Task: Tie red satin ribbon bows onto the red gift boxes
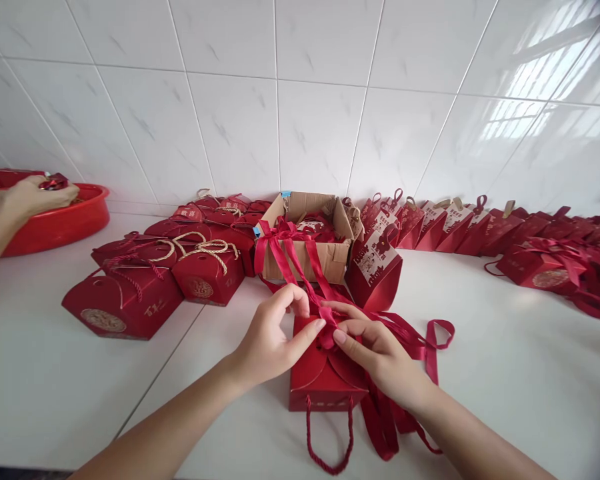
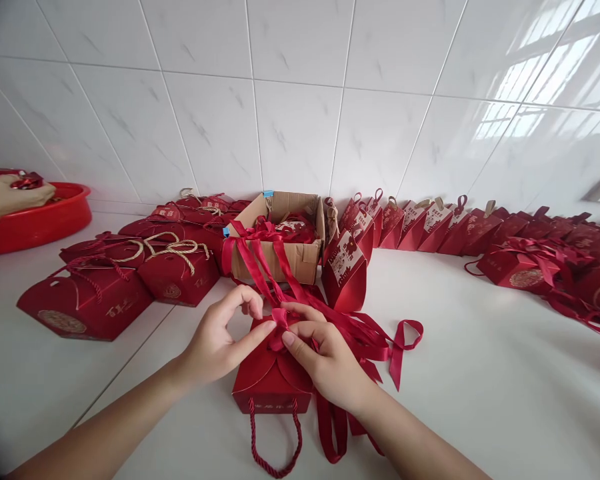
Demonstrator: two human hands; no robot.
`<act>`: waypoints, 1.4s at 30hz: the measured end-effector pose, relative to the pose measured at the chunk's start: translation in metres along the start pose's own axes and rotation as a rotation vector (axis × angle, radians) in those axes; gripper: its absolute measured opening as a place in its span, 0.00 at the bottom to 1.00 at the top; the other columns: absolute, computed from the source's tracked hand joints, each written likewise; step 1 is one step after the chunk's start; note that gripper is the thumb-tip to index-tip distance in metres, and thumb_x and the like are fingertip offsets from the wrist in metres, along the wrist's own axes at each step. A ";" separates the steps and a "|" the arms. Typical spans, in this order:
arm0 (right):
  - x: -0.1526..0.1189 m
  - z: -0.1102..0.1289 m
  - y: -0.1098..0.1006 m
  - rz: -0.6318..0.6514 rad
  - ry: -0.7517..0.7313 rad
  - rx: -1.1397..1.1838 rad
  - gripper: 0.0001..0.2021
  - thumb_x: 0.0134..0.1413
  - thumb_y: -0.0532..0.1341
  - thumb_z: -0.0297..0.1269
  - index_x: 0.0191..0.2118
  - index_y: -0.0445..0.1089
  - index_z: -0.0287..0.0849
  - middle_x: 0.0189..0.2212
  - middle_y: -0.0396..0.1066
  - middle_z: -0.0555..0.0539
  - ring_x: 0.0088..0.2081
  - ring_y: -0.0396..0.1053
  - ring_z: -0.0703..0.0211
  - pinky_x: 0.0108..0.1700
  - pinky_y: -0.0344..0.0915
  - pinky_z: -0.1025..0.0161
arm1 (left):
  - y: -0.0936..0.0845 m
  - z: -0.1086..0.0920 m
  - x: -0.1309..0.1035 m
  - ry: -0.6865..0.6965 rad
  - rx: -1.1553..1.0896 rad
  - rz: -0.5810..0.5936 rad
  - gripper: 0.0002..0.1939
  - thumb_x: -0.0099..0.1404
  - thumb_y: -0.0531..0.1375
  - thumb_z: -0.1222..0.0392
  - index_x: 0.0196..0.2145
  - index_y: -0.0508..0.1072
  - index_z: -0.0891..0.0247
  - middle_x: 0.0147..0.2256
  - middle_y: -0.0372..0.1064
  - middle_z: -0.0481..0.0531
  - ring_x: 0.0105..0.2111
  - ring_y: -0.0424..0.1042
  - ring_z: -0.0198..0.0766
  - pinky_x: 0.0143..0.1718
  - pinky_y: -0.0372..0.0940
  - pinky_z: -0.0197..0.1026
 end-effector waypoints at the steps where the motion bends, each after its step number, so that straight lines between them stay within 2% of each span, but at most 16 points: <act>1: 0.000 0.000 -0.001 -0.012 -0.002 0.001 0.15 0.62 0.56 0.47 0.33 0.75 0.43 0.59 0.57 0.47 0.61 0.56 0.53 0.61 0.54 0.58 | 0.000 -0.003 0.000 0.011 -0.011 0.045 0.05 0.61 0.61 0.65 0.30 0.66 0.62 0.27 0.66 0.46 0.29 0.67 0.33 0.34 0.64 0.37; 4: 0.001 0.001 -0.002 -0.040 -0.014 -0.018 0.16 0.62 0.57 0.47 0.31 0.74 0.42 0.58 0.59 0.46 0.61 0.58 0.53 0.61 0.53 0.59 | 0.006 -0.007 -0.001 0.008 -0.015 0.193 0.01 0.61 0.62 0.64 0.32 0.73 0.62 0.30 0.72 0.48 0.34 0.70 0.35 0.39 0.65 0.38; 8: 0.001 0.002 -0.004 -0.060 -0.020 -0.058 0.16 0.61 0.58 0.47 0.32 0.75 0.42 0.57 0.61 0.45 0.59 0.59 0.54 0.62 0.53 0.59 | 0.009 0.004 -0.002 -0.073 -0.005 0.238 0.02 0.60 0.64 0.60 0.31 0.77 0.60 0.32 0.76 0.49 0.36 0.71 0.38 0.42 0.66 0.40; 11: -0.002 0.007 -0.010 -0.071 -0.025 -0.104 0.17 0.62 0.56 0.48 0.31 0.73 0.41 0.54 0.64 0.45 0.58 0.61 0.54 0.60 0.56 0.60 | 0.010 0.007 -0.002 -0.096 -0.026 0.304 0.02 0.61 0.64 0.61 0.30 0.76 0.60 0.31 0.75 0.48 0.36 0.72 0.37 0.44 0.66 0.40; 15: -0.008 0.016 -0.016 -0.015 -0.049 -0.186 0.12 0.64 0.53 0.43 0.40 0.69 0.42 0.42 0.70 0.47 0.42 0.68 0.60 0.46 0.65 0.63 | 0.011 0.002 -0.003 -0.093 -0.051 0.423 0.02 0.62 0.62 0.63 0.31 0.74 0.60 0.34 0.74 0.47 0.38 0.73 0.36 0.47 0.65 0.40; 17: -0.008 0.017 -0.017 0.001 -0.065 -0.292 0.08 0.62 0.55 0.37 0.44 0.66 0.43 0.39 0.71 0.48 0.38 0.68 0.62 0.42 0.66 0.64 | 0.011 -0.003 -0.003 -0.072 -0.043 0.440 0.03 0.62 0.61 0.66 0.31 0.72 0.60 0.35 0.74 0.48 0.39 0.73 0.37 0.49 0.64 0.41; 19: -0.007 0.017 -0.019 -0.031 -0.097 -0.405 0.08 0.60 0.56 0.33 0.45 0.66 0.44 0.39 0.71 0.49 0.38 0.68 0.62 0.41 0.65 0.64 | 0.012 -0.008 -0.003 -0.043 -0.030 0.441 0.05 0.61 0.60 0.69 0.31 0.71 0.61 0.35 0.74 0.48 0.39 0.72 0.37 0.50 0.63 0.41; 25: -0.011 0.026 -0.022 -0.101 -0.185 -0.538 0.12 0.57 0.58 0.30 0.48 0.67 0.46 0.33 0.68 0.51 0.34 0.66 0.64 0.38 0.63 0.66 | 0.014 -0.012 -0.003 0.001 0.003 0.424 0.06 0.60 0.57 0.71 0.31 0.69 0.61 0.32 0.72 0.46 0.36 0.69 0.35 0.46 0.61 0.40; 27: -0.017 0.031 -0.027 -0.023 -0.135 -0.478 0.13 0.57 0.58 0.31 0.48 0.65 0.45 0.27 0.65 0.53 0.28 0.62 0.66 0.32 0.61 0.67 | 0.015 -0.012 -0.003 0.012 0.022 0.430 0.07 0.60 0.57 0.72 0.31 0.68 0.61 0.31 0.71 0.45 0.35 0.68 0.35 0.46 0.59 0.40; 29: -0.025 0.030 -0.026 0.190 -0.007 -0.372 0.17 0.56 0.61 0.34 0.51 0.62 0.45 0.21 0.60 0.57 0.22 0.56 0.68 0.25 0.55 0.69 | 0.015 -0.012 -0.004 0.020 0.043 0.439 0.07 0.61 0.57 0.71 0.31 0.68 0.61 0.31 0.71 0.44 0.34 0.67 0.34 0.45 0.58 0.40; 31: -0.032 0.028 -0.023 0.386 0.084 -0.349 0.22 0.53 0.65 0.40 0.53 0.62 0.46 0.20 0.61 0.57 0.22 0.55 0.69 0.24 0.52 0.70 | 0.016 -0.012 -0.005 0.027 0.051 0.449 0.07 0.62 0.57 0.71 0.31 0.68 0.61 0.31 0.71 0.44 0.34 0.67 0.34 0.45 0.57 0.40; 32: -0.031 0.028 -0.024 0.392 0.087 -0.363 0.21 0.54 0.65 0.42 0.52 0.63 0.45 0.23 0.64 0.55 0.23 0.57 0.68 0.25 0.54 0.70 | 0.015 -0.012 -0.005 0.032 0.047 0.453 0.07 0.62 0.57 0.71 0.31 0.68 0.61 0.31 0.72 0.45 0.35 0.68 0.34 0.45 0.57 0.40; 34: -0.021 0.029 -0.030 0.241 0.032 -0.371 0.17 0.58 0.61 0.45 0.49 0.65 0.44 0.30 0.68 0.51 0.28 0.61 0.66 0.29 0.58 0.69 | 0.015 -0.013 -0.006 0.033 0.040 0.459 0.07 0.63 0.56 0.71 0.32 0.69 0.61 0.32 0.72 0.46 0.35 0.68 0.35 0.45 0.58 0.41; 36: -0.010 0.026 -0.031 0.082 -0.007 -0.306 0.16 0.61 0.57 0.47 0.49 0.64 0.43 0.34 0.68 0.48 0.30 0.61 0.66 0.30 0.60 0.69 | 0.015 -0.013 -0.006 0.028 0.033 0.465 0.07 0.63 0.56 0.71 0.33 0.70 0.60 0.33 0.73 0.47 0.36 0.69 0.36 0.46 0.58 0.42; 39: -0.001 0.017 -0.016 0.056 -0.022 -0.194 0.19 0.60 0.59 0.45 0.53 0.60 0.43 0.35 0.68 0.49 0.27 0.58 0.69 0.28 0.59 0.69 | 0.015 -0.013 -0.006 0.037 0.019 0.462 0.08 0.62 0.57 0.71 0.34 0.72 0.60 0.34 0.73 0.47 0.36 0.70 0.36 0.47 0.59 0.43; 42: -0.002 0.019 -0.010 0.037 -0.098 -0.161 0.16 0.60 0.59 0.38 0.52 0.59 0.43 0.33 0.66 0.50 0.26 0.57 0.69 0.28 0.60 0.70 | 0.015 -0.014 -0.006 0.046 0.017 0.442 0.08 0.62 0.57 0.70 0.34 0.73 0.59 0.33 0.74 0.48 0.36 0.71 0.37 0.49 0.60 0.44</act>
Point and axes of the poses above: each hand's wrist, its own x-axis towards the middle knuckle, its own y-axis out of the palm, z = x × y, the point moved 7 cm from there along x, towards the middle knuckle
